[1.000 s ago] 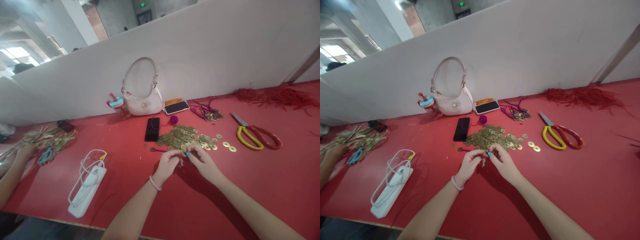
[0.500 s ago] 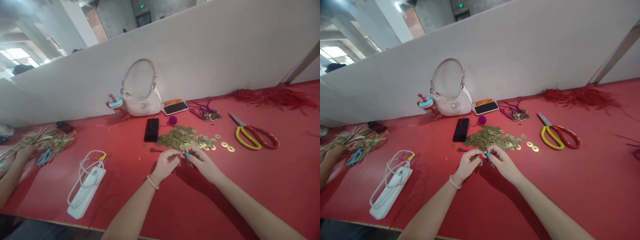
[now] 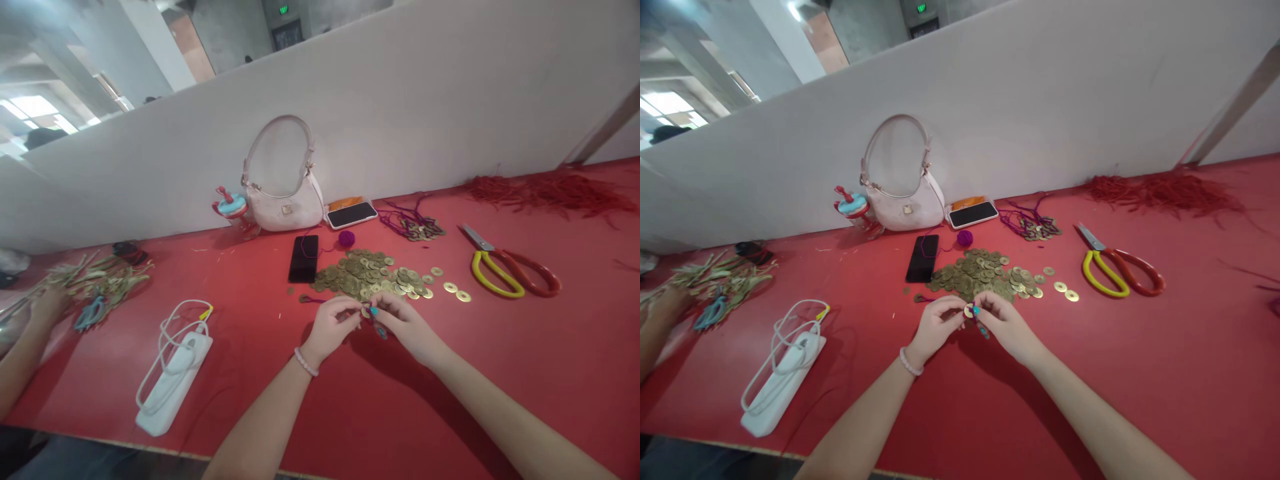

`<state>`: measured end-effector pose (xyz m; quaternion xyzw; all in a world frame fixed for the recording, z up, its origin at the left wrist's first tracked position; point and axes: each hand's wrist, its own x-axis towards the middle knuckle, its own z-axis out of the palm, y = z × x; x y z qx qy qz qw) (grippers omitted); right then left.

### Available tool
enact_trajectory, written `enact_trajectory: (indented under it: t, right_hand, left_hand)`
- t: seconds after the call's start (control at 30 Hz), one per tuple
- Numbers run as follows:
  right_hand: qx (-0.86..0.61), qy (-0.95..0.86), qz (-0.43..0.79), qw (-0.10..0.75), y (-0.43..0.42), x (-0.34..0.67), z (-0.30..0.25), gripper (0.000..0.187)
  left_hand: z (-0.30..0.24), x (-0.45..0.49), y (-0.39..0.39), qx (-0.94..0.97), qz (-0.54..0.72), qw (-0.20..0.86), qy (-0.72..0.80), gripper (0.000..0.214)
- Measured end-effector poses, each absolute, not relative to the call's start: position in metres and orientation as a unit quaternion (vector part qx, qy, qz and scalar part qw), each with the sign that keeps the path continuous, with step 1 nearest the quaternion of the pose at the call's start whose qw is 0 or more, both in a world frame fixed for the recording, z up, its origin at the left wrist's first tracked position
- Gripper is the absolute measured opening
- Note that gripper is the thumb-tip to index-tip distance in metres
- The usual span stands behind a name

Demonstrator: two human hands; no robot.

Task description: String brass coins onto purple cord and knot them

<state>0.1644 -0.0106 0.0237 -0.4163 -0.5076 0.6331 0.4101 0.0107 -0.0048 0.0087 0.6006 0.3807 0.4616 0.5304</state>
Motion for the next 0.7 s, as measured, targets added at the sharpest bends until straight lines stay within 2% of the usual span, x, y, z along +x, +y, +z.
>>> enact_trajectory:
  t: [0.43,0.7]
  right_hand:
    - [-0.414,-0.489,0.646,0.414,-0.0126,0.1632,0.0251,0.018]
    - [-0.407,-0.477,0.655,0.422,-0.0111,0.1645,0.0225,0.02]
  left_hand:
    - [0.0059,0.0097,-0.0055,0.646,0.444,0.471,0.404,0.009]
    - [0.0075,0.0095,-0.0041,0.631,0.449,0.502,0.385,0.013]
